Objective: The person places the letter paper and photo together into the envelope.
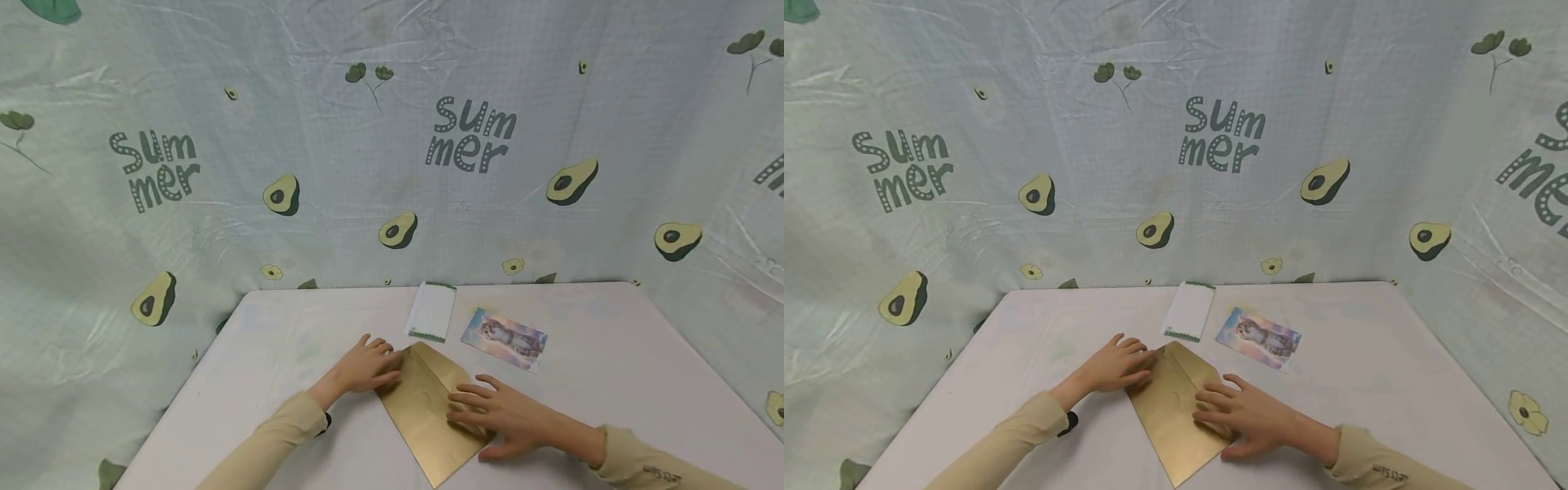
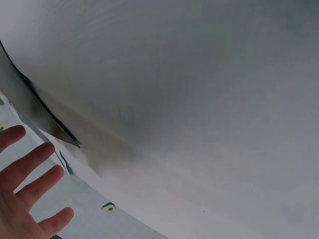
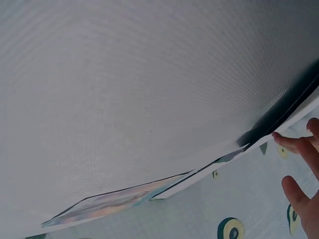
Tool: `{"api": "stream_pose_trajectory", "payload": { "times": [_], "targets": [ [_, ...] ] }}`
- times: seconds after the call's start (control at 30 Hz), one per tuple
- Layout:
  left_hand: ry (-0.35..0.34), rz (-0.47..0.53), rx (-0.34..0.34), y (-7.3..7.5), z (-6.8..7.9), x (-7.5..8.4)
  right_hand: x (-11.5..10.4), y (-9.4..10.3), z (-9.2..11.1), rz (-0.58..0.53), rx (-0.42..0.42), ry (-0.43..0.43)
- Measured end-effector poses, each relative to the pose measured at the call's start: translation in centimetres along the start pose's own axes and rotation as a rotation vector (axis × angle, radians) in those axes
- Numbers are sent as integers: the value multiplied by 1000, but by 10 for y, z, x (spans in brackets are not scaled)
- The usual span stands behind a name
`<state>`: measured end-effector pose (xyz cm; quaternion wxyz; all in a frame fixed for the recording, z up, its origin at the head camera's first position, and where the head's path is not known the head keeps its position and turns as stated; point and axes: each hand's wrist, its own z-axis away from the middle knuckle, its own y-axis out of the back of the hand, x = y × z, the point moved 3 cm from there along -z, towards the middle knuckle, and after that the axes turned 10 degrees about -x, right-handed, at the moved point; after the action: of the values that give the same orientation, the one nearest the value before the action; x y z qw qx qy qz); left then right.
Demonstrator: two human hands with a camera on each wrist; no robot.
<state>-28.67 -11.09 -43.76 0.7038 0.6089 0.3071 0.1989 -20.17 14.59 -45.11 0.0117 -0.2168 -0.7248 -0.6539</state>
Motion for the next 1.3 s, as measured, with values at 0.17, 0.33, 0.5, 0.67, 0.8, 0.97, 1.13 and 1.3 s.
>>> {"api": "stream_pose_trajectory", "payload": {
  "times": [0.17,0.33,0.5,0.67,0.8,0.97,1.13,1.3],
  "targets": [
    [15,-18,-14,-4,-10,2,-1,0,1,-12,3,0],
    [8,-39,10,-4,-18,7,-1,-3,0,-20,14,13],
    [-6,-39,1,-4,-23,14,-2,-6,-2,-16,3,3],
    [16,-45,-20,-5,-24,17,-1,-6,-2,-22,-18,-17],
    [25,-32,-30,-5,-25,17,-1,-6,-2,-33,-31,-23],
    [12,27,-46,-5,-28,18,-1,-5,-2,-44,-40,-28],
    [-2,98,-49,-2,-32,21,0,-5,-2,-42,-46,-40],
    [-50,74,-40,-1,-35,23,0,-5,-2,-44,-48,-46]
  ]
}}
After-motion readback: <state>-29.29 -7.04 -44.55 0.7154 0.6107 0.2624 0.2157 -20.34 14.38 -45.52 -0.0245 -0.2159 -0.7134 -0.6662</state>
